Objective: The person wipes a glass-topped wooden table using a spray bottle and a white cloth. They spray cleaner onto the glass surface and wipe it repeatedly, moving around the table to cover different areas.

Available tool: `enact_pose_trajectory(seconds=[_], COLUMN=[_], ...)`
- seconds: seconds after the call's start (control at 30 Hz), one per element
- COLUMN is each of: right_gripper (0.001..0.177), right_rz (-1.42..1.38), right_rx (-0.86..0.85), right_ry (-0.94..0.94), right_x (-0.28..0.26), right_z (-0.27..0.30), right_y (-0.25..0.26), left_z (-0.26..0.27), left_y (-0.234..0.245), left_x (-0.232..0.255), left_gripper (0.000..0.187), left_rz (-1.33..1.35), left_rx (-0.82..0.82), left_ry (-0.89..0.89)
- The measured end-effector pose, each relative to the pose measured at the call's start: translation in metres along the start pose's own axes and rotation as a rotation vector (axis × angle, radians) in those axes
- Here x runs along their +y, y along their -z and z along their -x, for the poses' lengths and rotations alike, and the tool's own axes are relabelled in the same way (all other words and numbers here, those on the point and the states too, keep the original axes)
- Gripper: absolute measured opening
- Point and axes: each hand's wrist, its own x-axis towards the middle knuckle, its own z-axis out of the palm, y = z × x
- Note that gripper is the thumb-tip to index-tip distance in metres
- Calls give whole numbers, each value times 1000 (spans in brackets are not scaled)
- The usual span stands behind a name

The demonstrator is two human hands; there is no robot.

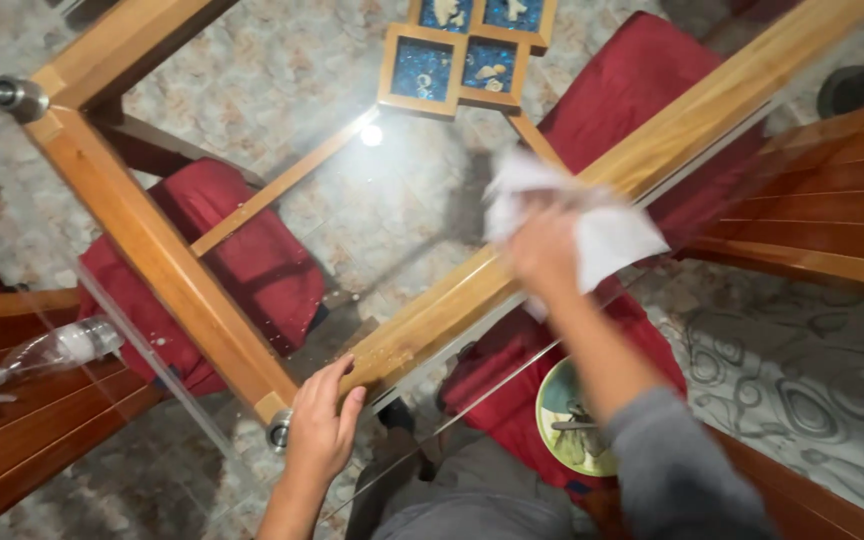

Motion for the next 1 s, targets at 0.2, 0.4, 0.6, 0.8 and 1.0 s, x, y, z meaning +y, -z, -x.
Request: enact_pose_trajectory(seconds=[0.2,0.4,0.6,0.8,1.0], right_gripper=[68,62,50,66,38], right_rz=[-550,-124,-605,-318,-113], right_rx=[213,-392,-167,199,-267], right_ry=[-383,480,-609,-469,454], right_x=[-66,-135,-37,-11,-143], right_z=[-51,66,48,30,127], right_y=[42,-21,65,27,11], left_z=[14,11,15,26,20], left_y=[0,1,6,0,-7], left_x=[-10,-4,-6,-9,-2], left_gripper=[42,44,45,50,51], left_rz=[0,11,49,20,17], left_rx=[-18,-85,-101,-190,-232], left_ry=[-35,-54,-34,-95,-152])
